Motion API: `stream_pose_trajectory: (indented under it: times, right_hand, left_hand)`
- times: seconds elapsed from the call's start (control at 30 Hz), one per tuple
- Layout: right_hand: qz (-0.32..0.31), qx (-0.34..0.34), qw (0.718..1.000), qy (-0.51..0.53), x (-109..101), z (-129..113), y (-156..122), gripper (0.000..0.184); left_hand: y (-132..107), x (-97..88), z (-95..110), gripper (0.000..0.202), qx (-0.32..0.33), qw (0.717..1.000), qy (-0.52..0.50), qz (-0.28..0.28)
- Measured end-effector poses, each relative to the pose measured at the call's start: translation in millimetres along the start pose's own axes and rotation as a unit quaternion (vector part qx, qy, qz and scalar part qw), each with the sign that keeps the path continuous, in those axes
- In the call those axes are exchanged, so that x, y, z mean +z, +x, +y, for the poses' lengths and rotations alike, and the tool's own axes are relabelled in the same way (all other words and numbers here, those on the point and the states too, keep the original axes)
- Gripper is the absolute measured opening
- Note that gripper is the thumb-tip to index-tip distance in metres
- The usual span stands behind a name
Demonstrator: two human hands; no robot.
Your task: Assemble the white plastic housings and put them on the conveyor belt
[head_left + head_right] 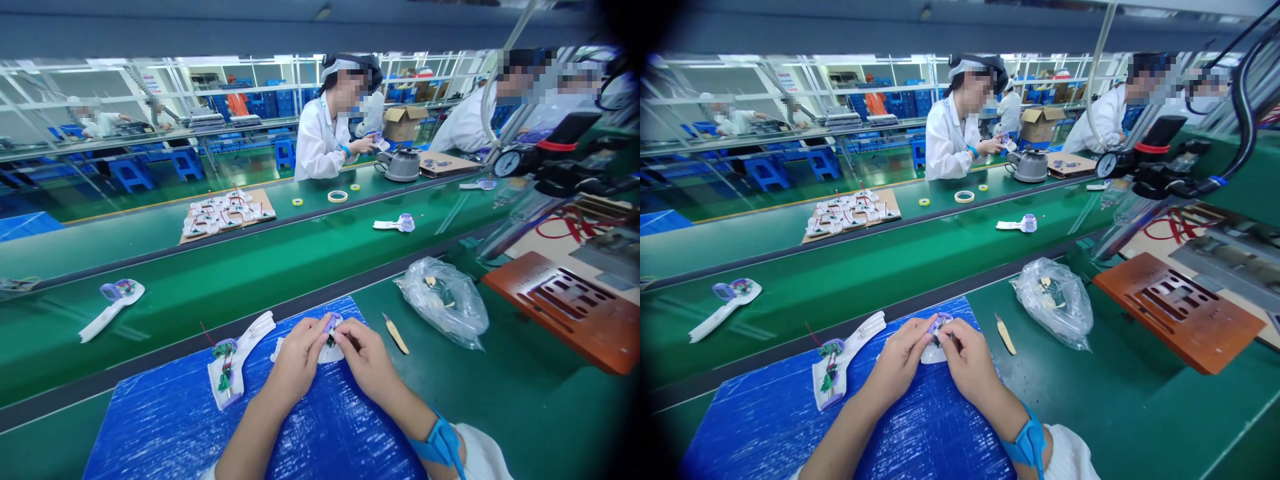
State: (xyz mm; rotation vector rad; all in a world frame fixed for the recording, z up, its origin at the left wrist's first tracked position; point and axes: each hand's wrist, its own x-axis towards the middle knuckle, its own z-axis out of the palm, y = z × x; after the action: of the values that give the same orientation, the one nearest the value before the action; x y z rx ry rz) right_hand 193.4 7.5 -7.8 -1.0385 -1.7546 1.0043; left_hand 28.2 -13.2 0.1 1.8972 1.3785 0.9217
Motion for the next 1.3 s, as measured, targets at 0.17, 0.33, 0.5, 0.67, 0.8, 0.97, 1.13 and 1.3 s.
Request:
stream_pose_trajectory:
  times: [0.17,0.33,0.5,0.67,0.8,0.97,1.13,1.3]
  right_hand:
    - [0.013,0.018,1.000,0.016,1.4,-0.5,-1.8,0.024]
    - [0.027,0.072,0.995,0.057,7.1,2.3,-1.5,0.024]
    - [0.052,0.096,0.991,0.080,9.2,-2.1,3.6,0.024]
    - [0.192,0.093,0.973,0.091,-5.4,-2.1,9.6,0.027]
    - [0.222,0.194,0.939,0.177,-12.0,10.9,11.4,0.036]
    - [0.224,0.237,0.910,0.256,-9.5,16.7,13.2,0.040]
    - [0.261,0.269,0.877,0.299,-9.8,12.5,17.8,0.042]
    - [0.269,0.284,0.865,0.314,-10.7,18.4,22.7,0.051]
  left_hand:
    - [-0.5,1.1,1.3,0.040,0.002,1.000,0.010,0.002]
    - [-2.3,8.8,-5.6,0.040,0.023,0.998,0.049,0.032]
    - [1.0,13.4,-1.8,0.039,0.025,0.995,0.076,0.054]
    - [48.2,-42.1,4.1,0.038,-0.031,0.968,0.194,0.153]
    - [93.8,-120.2,-20.3,0.043,-0.150,0.899,0.374,0.173]
    - [119.7,-163.5,-53.6,0.045,-0.204,0.864,0.431,0.164]
    - [170.8,-108.3,-43.2,0.044,-0.097,0.882,0.453,0.090]
    - [250.4,-4.5,-22.5,0.048,0.015,0.911,0.409,-0.058]
